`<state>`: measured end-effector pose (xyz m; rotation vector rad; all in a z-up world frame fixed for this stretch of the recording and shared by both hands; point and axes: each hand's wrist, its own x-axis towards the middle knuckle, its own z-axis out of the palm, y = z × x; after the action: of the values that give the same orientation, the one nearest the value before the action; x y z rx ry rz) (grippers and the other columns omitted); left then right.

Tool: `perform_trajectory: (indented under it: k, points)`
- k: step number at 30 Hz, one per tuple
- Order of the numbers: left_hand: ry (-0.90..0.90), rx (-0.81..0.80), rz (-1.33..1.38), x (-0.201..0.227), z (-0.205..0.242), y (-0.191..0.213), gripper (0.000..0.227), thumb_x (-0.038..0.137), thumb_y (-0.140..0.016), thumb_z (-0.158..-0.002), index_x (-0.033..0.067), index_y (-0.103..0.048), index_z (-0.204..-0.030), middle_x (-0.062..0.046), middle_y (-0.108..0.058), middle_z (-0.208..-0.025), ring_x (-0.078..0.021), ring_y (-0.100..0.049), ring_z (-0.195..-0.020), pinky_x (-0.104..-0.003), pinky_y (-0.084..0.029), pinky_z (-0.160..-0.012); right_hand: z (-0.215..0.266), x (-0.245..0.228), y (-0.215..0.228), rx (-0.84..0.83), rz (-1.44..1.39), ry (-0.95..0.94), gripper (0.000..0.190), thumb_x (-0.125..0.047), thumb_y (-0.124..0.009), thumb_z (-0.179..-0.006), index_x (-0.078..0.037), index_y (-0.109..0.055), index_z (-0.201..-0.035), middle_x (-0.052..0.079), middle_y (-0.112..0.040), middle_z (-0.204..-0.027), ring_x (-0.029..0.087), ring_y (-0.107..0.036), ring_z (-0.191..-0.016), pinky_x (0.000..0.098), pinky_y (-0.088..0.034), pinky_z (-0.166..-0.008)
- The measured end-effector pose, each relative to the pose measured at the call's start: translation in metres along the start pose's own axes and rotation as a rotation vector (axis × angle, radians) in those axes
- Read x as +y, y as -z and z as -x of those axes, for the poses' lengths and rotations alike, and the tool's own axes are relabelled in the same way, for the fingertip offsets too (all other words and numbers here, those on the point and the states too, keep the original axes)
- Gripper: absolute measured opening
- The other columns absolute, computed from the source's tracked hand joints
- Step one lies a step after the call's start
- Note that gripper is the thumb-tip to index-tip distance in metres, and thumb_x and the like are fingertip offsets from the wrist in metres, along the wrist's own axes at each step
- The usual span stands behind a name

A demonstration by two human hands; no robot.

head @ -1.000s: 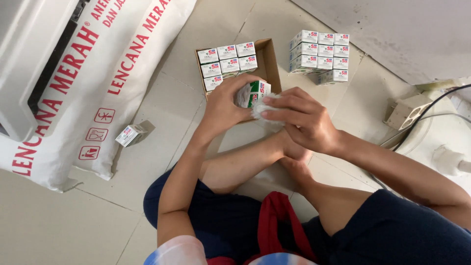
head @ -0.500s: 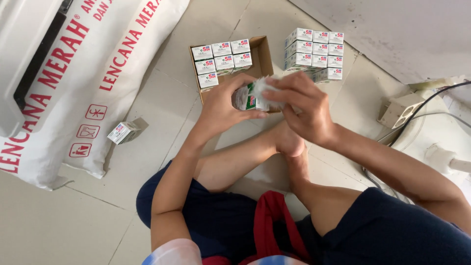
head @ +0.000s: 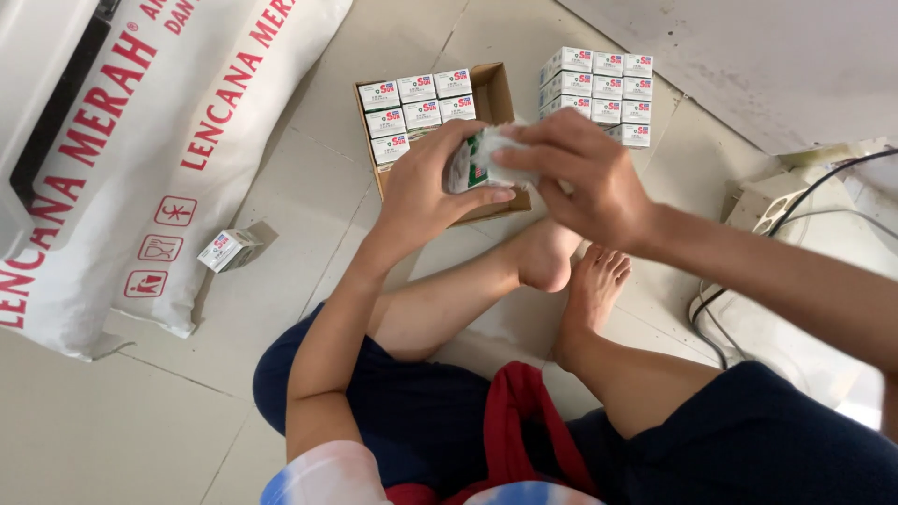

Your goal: A person sits on the floor and uses a cloth to wipe down small product boxes before placing them into a larger cardboard container.

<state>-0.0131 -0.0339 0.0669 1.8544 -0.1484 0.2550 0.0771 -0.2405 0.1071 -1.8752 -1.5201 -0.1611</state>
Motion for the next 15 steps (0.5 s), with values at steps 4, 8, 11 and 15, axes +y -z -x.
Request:
perform_trajectory:
  k: [4,8,11,15]
  points:
    - [-0.013,0.028,-0.068,0.003,-0.009,-0.013,0.059,0.053,-0.074,-0.083,0.0116,-0.058,-0.121,-0.001,-0.068,-0.106,-0.019,-0.064,-0.089,-0.031,-0.045,-0.071,-0.029,-0.014,0.044,-0.269,-0.012,-0.215,0.051,0.021,-0.056,-0.085,-0.005,-0.068,-0.127,0.016,-0.062,-0.117,0.031,-0.062,-0.105,0.0361,-0.048,-0.079]
    - [-0.045,0.046,0.021,-0.001,-0.006,-0.026,0.055,0.046,-0.077,-0.085,0.014,-0.057,-0.125,-0.002,-0.067,-0.114,-0.0194,-0.066,-0.102,-0.029,-0.048,-0.085,-0.05,-0.033,0.063,-0.588,0.045,-0.532,0.053,0.001,-0.058,-0.083,-0.008,-0.049,-0.135,0.013,-0.06,-0.121,0.03,-0.06,-0.106,0.044,-0.046,-0.084]
    - [0.048,0.062,0.08,0.001,-0.001,-0.024,0.057,0.046,-0.078,-0.084,0.0161,-0.056,-0.128,0.0,-0.066,-0.118,-0.0182,-0.064,-0.107,-0.029,-0.048,-0.089,-0.062,-0.026,0.058,-0.668,0.053,-0.558,0.055,-0.001,-0.061,-0.083,-0.008,-0.047,-0.135,0.012,-0.058,-0.125,0.031,-0.059,-0.112,0.0457,-0.046,-0.089]
    - [0.065,0.116,0.087,0.0,-0.006,-0.015,0.057,0.044,-0.078,-0.083,0.0114,-0.057,-0.124,0.0,-0.065,-0.113,-0.0173,-0.063,-0.103,-0.029,-0.048,-0.086,-0.064,-0.007,0.05,-0.579,0.005,-0.407,0.048,0.009,-0.057,-0.079,-0.005,-0.057,-0.124,0.012,-0.055,-0.12,0.029,-0.058,-0.099,0.0397,-0.045,-0.08]
